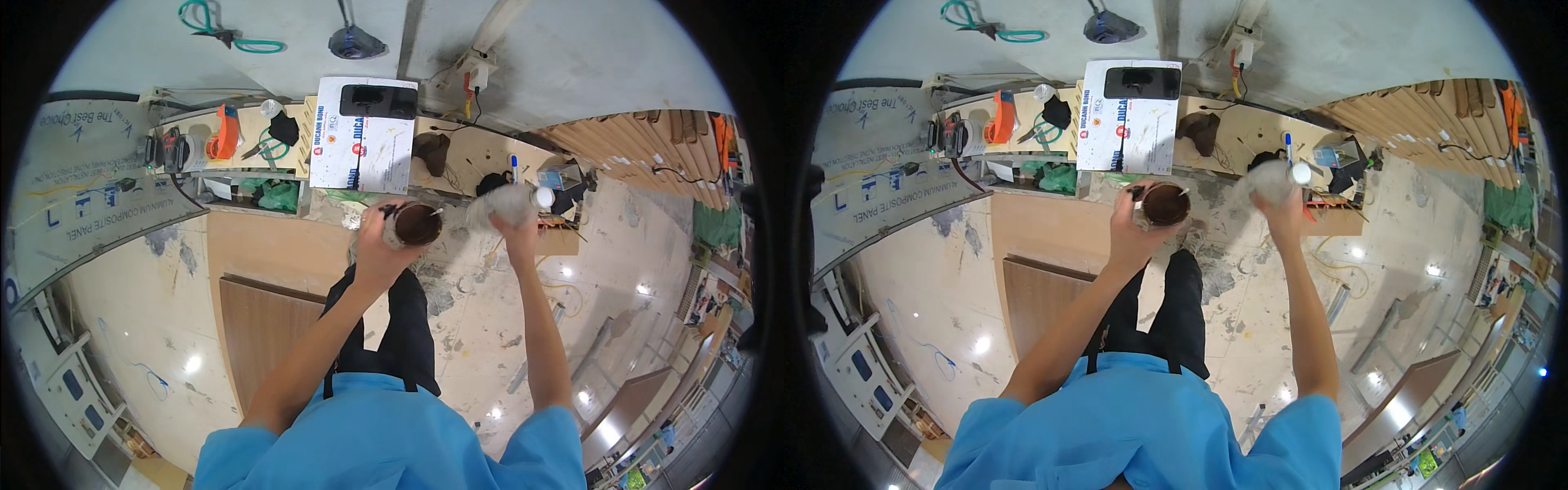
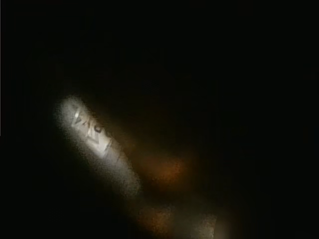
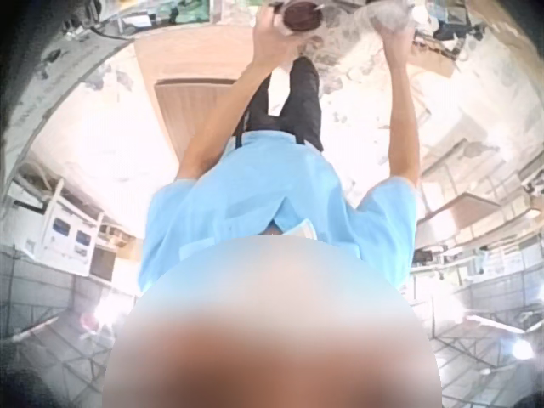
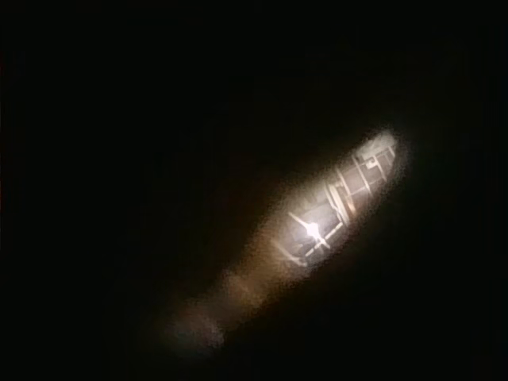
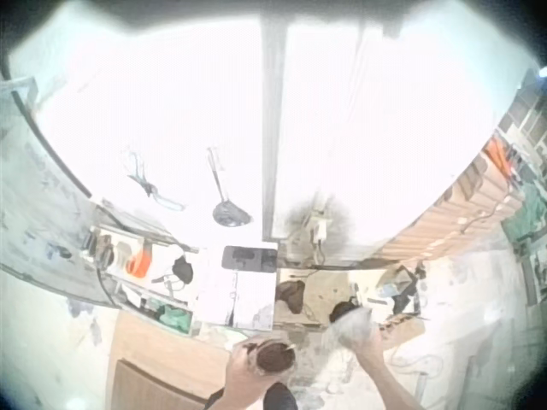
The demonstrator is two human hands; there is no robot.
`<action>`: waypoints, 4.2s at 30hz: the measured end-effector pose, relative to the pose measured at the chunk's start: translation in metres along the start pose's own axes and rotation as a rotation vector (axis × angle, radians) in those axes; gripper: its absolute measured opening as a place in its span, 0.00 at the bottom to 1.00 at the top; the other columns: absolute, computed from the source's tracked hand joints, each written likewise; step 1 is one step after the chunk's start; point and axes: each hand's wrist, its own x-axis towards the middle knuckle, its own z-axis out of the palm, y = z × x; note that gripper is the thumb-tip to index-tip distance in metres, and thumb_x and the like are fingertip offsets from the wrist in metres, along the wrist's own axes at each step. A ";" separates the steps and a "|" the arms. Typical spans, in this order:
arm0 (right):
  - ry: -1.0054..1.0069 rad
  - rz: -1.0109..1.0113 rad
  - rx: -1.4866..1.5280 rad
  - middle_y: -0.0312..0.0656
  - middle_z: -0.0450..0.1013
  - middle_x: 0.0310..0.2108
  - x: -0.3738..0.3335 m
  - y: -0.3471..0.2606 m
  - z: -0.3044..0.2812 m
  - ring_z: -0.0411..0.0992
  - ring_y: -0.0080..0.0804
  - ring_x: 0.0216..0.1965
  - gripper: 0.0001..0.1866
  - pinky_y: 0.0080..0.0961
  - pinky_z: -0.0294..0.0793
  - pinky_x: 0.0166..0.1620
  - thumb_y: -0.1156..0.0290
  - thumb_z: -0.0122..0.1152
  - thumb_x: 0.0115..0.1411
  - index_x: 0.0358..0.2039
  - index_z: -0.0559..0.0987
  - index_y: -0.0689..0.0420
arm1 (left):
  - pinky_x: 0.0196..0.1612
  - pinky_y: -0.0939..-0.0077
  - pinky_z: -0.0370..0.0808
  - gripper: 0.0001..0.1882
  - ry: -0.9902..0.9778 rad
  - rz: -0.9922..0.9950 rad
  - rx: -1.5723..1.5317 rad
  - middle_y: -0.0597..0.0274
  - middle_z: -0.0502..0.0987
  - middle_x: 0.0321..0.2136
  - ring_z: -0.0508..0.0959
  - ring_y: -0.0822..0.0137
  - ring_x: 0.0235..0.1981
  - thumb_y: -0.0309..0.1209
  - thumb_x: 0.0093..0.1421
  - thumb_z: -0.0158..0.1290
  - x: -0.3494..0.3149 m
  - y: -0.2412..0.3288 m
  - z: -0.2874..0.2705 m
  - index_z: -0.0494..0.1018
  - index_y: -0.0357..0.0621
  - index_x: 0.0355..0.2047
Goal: The person mixes a brown liquid in a small container using a stick, then pours more liquid from a yellow bottle into the same container. They stir again and wipe the edge of a wooden tabletop with a black cloth while holding the container.
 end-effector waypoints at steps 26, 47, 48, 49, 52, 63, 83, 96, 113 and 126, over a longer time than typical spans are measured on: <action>-0.348 -0.388 -0.154 0.42 0.80 0.36 -0.081 -0.197 -0.030 0.77 0.30 0.31 0.17 0.29 0.77 0.37 0.68 0.72 0.65 0.52 0.82 0.59 | 0.62 0.60 0.72 0.37 -0.099 0.084 -0.054 0.53 0.78 0.53 0.76 0.53 0.57 0.29 0.46 0.77 -0.019 0.095 -0.037 0.76 0.40 0.57; 0.128 -0.621 -0.557 0.46 0.78 0.34 -0.232 -0.320 -0.008 0.77 0.47 0.31 0.05 0.38 0.77 0.37 0.79 0.71 0.61 0.38 0.85 0.61 | 0.57 0.53 0.74 0.36 -0.254 0.315 -0.201 0.54 0.80 0.47 0.77 0.47 0.55 0.32 0.42 0.77 -0.052 0.146 -0.108 0.77 0.45 0.53; 0.145 -0.586 -0.660 0.45 0.79 0.33 -0.240 -0.321 -0.013 0.77 0.42 0.30 0.04 0.36 0.76 0.37 0.79 0.71 0.62 0.38 0.85 0.61 | 0.57 0.53 0.74 0.36 -0.267 0.337 -0.198 0.54 0.80 0.48 0.77 0.46 0.55 0.33 0.42 0.77 -0.053 0.147 -0.105 0.77 0.45 0.54; 0.085 -0.524 -0.594 0.45 0.79 0.32 -0.246 -0.321 -0.017 0.77 0.40 0.29 0.04 0.35 0.76 0.36 0.79 0.71 0.62 0.37 0.85 0.61 | 0.57 0.53 0.74 0.36 -0.273 0.367 -0.203 0.54 0.80 0.48 0.77 0.46 0.55 0.33 0.42 0.77 -0.054 0.149 -0.103 0.77 0.44 0.54; 0.046 -0.333 -0.381 0.42 0.77 0.29 -0.266 -0.318 -0.024 0.75 0.33 0.28 0.03 0.30 0.73 0.35 0.78 0.72 0.63 0.36 0.85 0.61 | 0.57 0.53 0.74 0.37 -0.323 0.428 -0.210 0.53 0.79 0.48 0.76 0.46 0.54 0.34 0.43 0.77 -0.059 0.153 -0.095 0.76 0.43 0.54; 0.301 -0.281 -0.419 0.40 0.76 0.28 -0.309 -0.301 -0.031 0.72 0.28 0.27 0.04 0.28 0.71 0.33 0.77 0.74 0.62 0.36 0.86 0.61 | 0.56 0.53 0.74 0.37 -0.478 0.454 -0.243 0.52 0.78 0.49 0.75 0.46 0.54 0.34 0.42 0.77 -0.082 0.164 -0.080 0.76 0.41 0.54; 0.277 -0.124 -0.208 0.37 0.77 0.29 -0.323 -0.278 -0.035 0.70 0.26 0.25 0.03 0.25 0.69 0.32 0.78 0.73 0.62 0.35 0.86 0.60 | 0.58 0.54 0.73 0.38 -0.500 0.503 -0.196 0.54 0.78 0.50 0.75 0.46 0.55 0.33 0.43 0.77 -0.092 0.159 -0.071 0.75 0.44 0.55; 0.343 -0.111 -0.220 0.37 0.77 0.27 -0.335 -0.268 -0.034 0.70 0.24 0.25 0.04 0.26 0.68 0.30 0.78 0.74 0.62 0.34 0.85 0.61 | 0.60 0.55 0.73 0.38 -0.532 0.491 -0.173 0.55 0.78 0.51 0.75 0.48 0.56 0.31 0.42 0.76 -0.102 0.163 -0.068 0.75 0.45 0.56; 0.386 -0.105 -0.422 0.42 0.79 0.30 -0.363 -0.262 -0.032 0.75 0.34 0.27 0.04 0.30 0.73 0.32 0.76 0.73 0.60 0.32 0.85 0.61 | 0.59 0.54 0.73 0.38 -0.537 0.541 -0.181 0.52 0.80 0.51 0.78 0.48 0.54 0.32 0.42 0.79 -0.122 0.160 -0.066 0.76 0.43 0.55; 0.410 -0.125 -0.312 0.45 0.79 0.31 -0.376 -0.249 -0.023 0.78 0.43 0.30 0.03 0.34 0.77 0.36 0.75 0.71 0.61 0.33 0.85 0.59 | 0.58 0.55 0.74 0.37 -0.568 0.585 -0.174 0.49 0.78 0.51 0.77 0.47 0.54 0.35 0.45 0.79 -0.134 0.152 -0.063 0.75 0.41 0.55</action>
